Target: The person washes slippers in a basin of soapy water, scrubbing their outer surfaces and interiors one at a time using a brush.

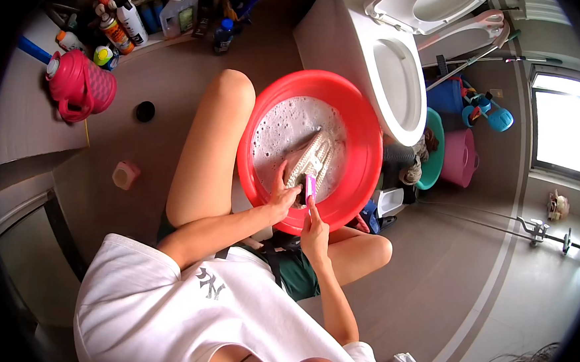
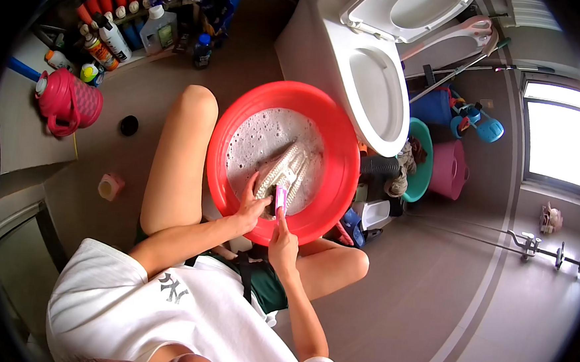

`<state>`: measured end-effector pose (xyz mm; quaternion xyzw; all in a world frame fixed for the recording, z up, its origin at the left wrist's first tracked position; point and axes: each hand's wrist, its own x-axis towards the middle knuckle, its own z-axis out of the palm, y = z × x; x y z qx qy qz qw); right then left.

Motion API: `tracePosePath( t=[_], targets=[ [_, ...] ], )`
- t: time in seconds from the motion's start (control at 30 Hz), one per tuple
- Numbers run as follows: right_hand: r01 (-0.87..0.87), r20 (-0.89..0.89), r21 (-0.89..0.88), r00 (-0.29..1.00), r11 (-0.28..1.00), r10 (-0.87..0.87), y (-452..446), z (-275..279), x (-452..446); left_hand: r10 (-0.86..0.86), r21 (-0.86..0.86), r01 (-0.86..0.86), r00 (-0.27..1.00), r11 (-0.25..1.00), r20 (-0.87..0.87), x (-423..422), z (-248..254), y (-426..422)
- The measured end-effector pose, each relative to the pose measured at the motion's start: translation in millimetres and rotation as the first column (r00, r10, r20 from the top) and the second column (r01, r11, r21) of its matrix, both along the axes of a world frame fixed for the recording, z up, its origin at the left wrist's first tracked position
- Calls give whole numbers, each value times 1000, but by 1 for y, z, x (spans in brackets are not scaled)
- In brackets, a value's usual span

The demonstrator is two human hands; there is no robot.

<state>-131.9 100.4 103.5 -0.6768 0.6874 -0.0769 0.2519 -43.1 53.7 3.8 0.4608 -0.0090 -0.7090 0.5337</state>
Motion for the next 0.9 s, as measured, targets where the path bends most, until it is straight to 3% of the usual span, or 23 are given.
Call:
tracePosePath(
  t=[0.1,0.43,0.6,0.7,0.8,0.9],
  targets=[
    [25,-189,41,982,999,-17,-8,-7,2,35,47,-29,989,998,-141,-7,-11,7],
    [12,-414,29,910,1000,1,-119,-83,-17,-65,37,59,984,998,168,-19,-19,12],
    [81,-439,-9,895,997,-77,-160,-99,-27,-68,11,67,974,998,214,-23,-15,1],
    [96,-431,-52,896,994,-110,-189,-105,-40,11,-75,1,988,997,157,-22,-9,0],
    [177,-388,35,909,984,-150,-208,-101,-37,-15,-104,54,937,993,349,-27,-24,2],
    [150,-339,10,930,989,-138,-201,-100,-38,66,-184,-6,944,983,324,-36,-39,7]
  ],
)
